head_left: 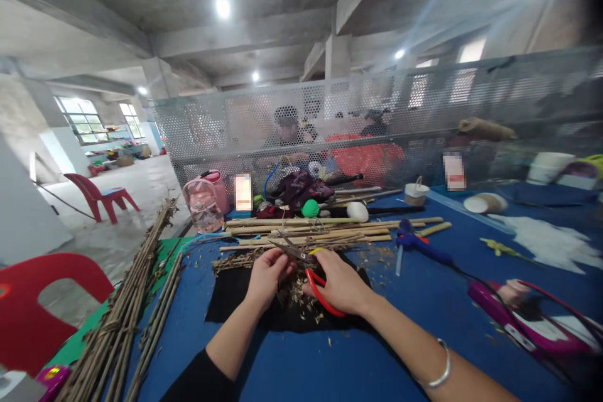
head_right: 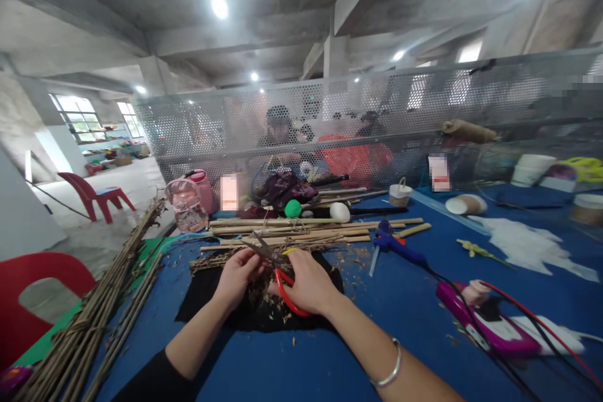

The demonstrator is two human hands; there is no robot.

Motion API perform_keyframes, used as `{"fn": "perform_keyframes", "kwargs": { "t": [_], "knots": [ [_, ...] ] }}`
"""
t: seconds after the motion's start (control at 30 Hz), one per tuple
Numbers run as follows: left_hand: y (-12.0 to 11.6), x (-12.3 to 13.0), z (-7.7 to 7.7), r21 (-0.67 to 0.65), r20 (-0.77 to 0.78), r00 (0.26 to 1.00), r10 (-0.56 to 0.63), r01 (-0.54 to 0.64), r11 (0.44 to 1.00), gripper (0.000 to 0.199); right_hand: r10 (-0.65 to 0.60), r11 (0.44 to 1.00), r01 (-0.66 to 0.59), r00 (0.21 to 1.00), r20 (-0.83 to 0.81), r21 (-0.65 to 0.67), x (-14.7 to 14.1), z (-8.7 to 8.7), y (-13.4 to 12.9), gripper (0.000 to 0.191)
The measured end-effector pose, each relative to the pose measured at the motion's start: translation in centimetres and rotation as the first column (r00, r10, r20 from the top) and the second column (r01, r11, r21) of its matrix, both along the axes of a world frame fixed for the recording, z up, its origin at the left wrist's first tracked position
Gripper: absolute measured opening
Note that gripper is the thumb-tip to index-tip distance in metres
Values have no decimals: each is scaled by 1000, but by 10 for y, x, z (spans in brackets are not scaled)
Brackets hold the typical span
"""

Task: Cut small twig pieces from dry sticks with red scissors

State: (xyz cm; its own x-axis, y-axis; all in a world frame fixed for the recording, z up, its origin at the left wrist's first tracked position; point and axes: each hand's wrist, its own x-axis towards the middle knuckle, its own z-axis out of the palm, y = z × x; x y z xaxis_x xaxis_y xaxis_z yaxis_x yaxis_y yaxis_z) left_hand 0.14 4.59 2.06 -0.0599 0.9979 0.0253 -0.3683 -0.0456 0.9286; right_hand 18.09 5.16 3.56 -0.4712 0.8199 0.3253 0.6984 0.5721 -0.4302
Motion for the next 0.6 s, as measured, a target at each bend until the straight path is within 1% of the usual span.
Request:
{"fn": "perform_keyframes", "kwargs": {
  "t": [0.07,0.2,0.33,0.47,0.6],
  "knots": [
    [-1,1,0,-10,-1,999,-37,37,999,33,8,1000,-8,1000,8,-8,-1,-1,0,57],
    [-4,3,2,-38,-7,997,-73,73,997,35,11,1000,-11,1000,5,9,-2,-1,-1,55],
    [-6,4,2,-18,-71,993,-96,95,995,37,-5,999,5,1000,14,33,-3,1,-3,53],
    [-6,3,1,27,-140,986,-91,96,995,35,-11,999,10,1000,24,43,-6,3,-5,51],
    [-7,0,-2,67,-174,983,-53,65,996,32,-36,999,33,996,78,40,-10,6,-6,45]
  ]
}}
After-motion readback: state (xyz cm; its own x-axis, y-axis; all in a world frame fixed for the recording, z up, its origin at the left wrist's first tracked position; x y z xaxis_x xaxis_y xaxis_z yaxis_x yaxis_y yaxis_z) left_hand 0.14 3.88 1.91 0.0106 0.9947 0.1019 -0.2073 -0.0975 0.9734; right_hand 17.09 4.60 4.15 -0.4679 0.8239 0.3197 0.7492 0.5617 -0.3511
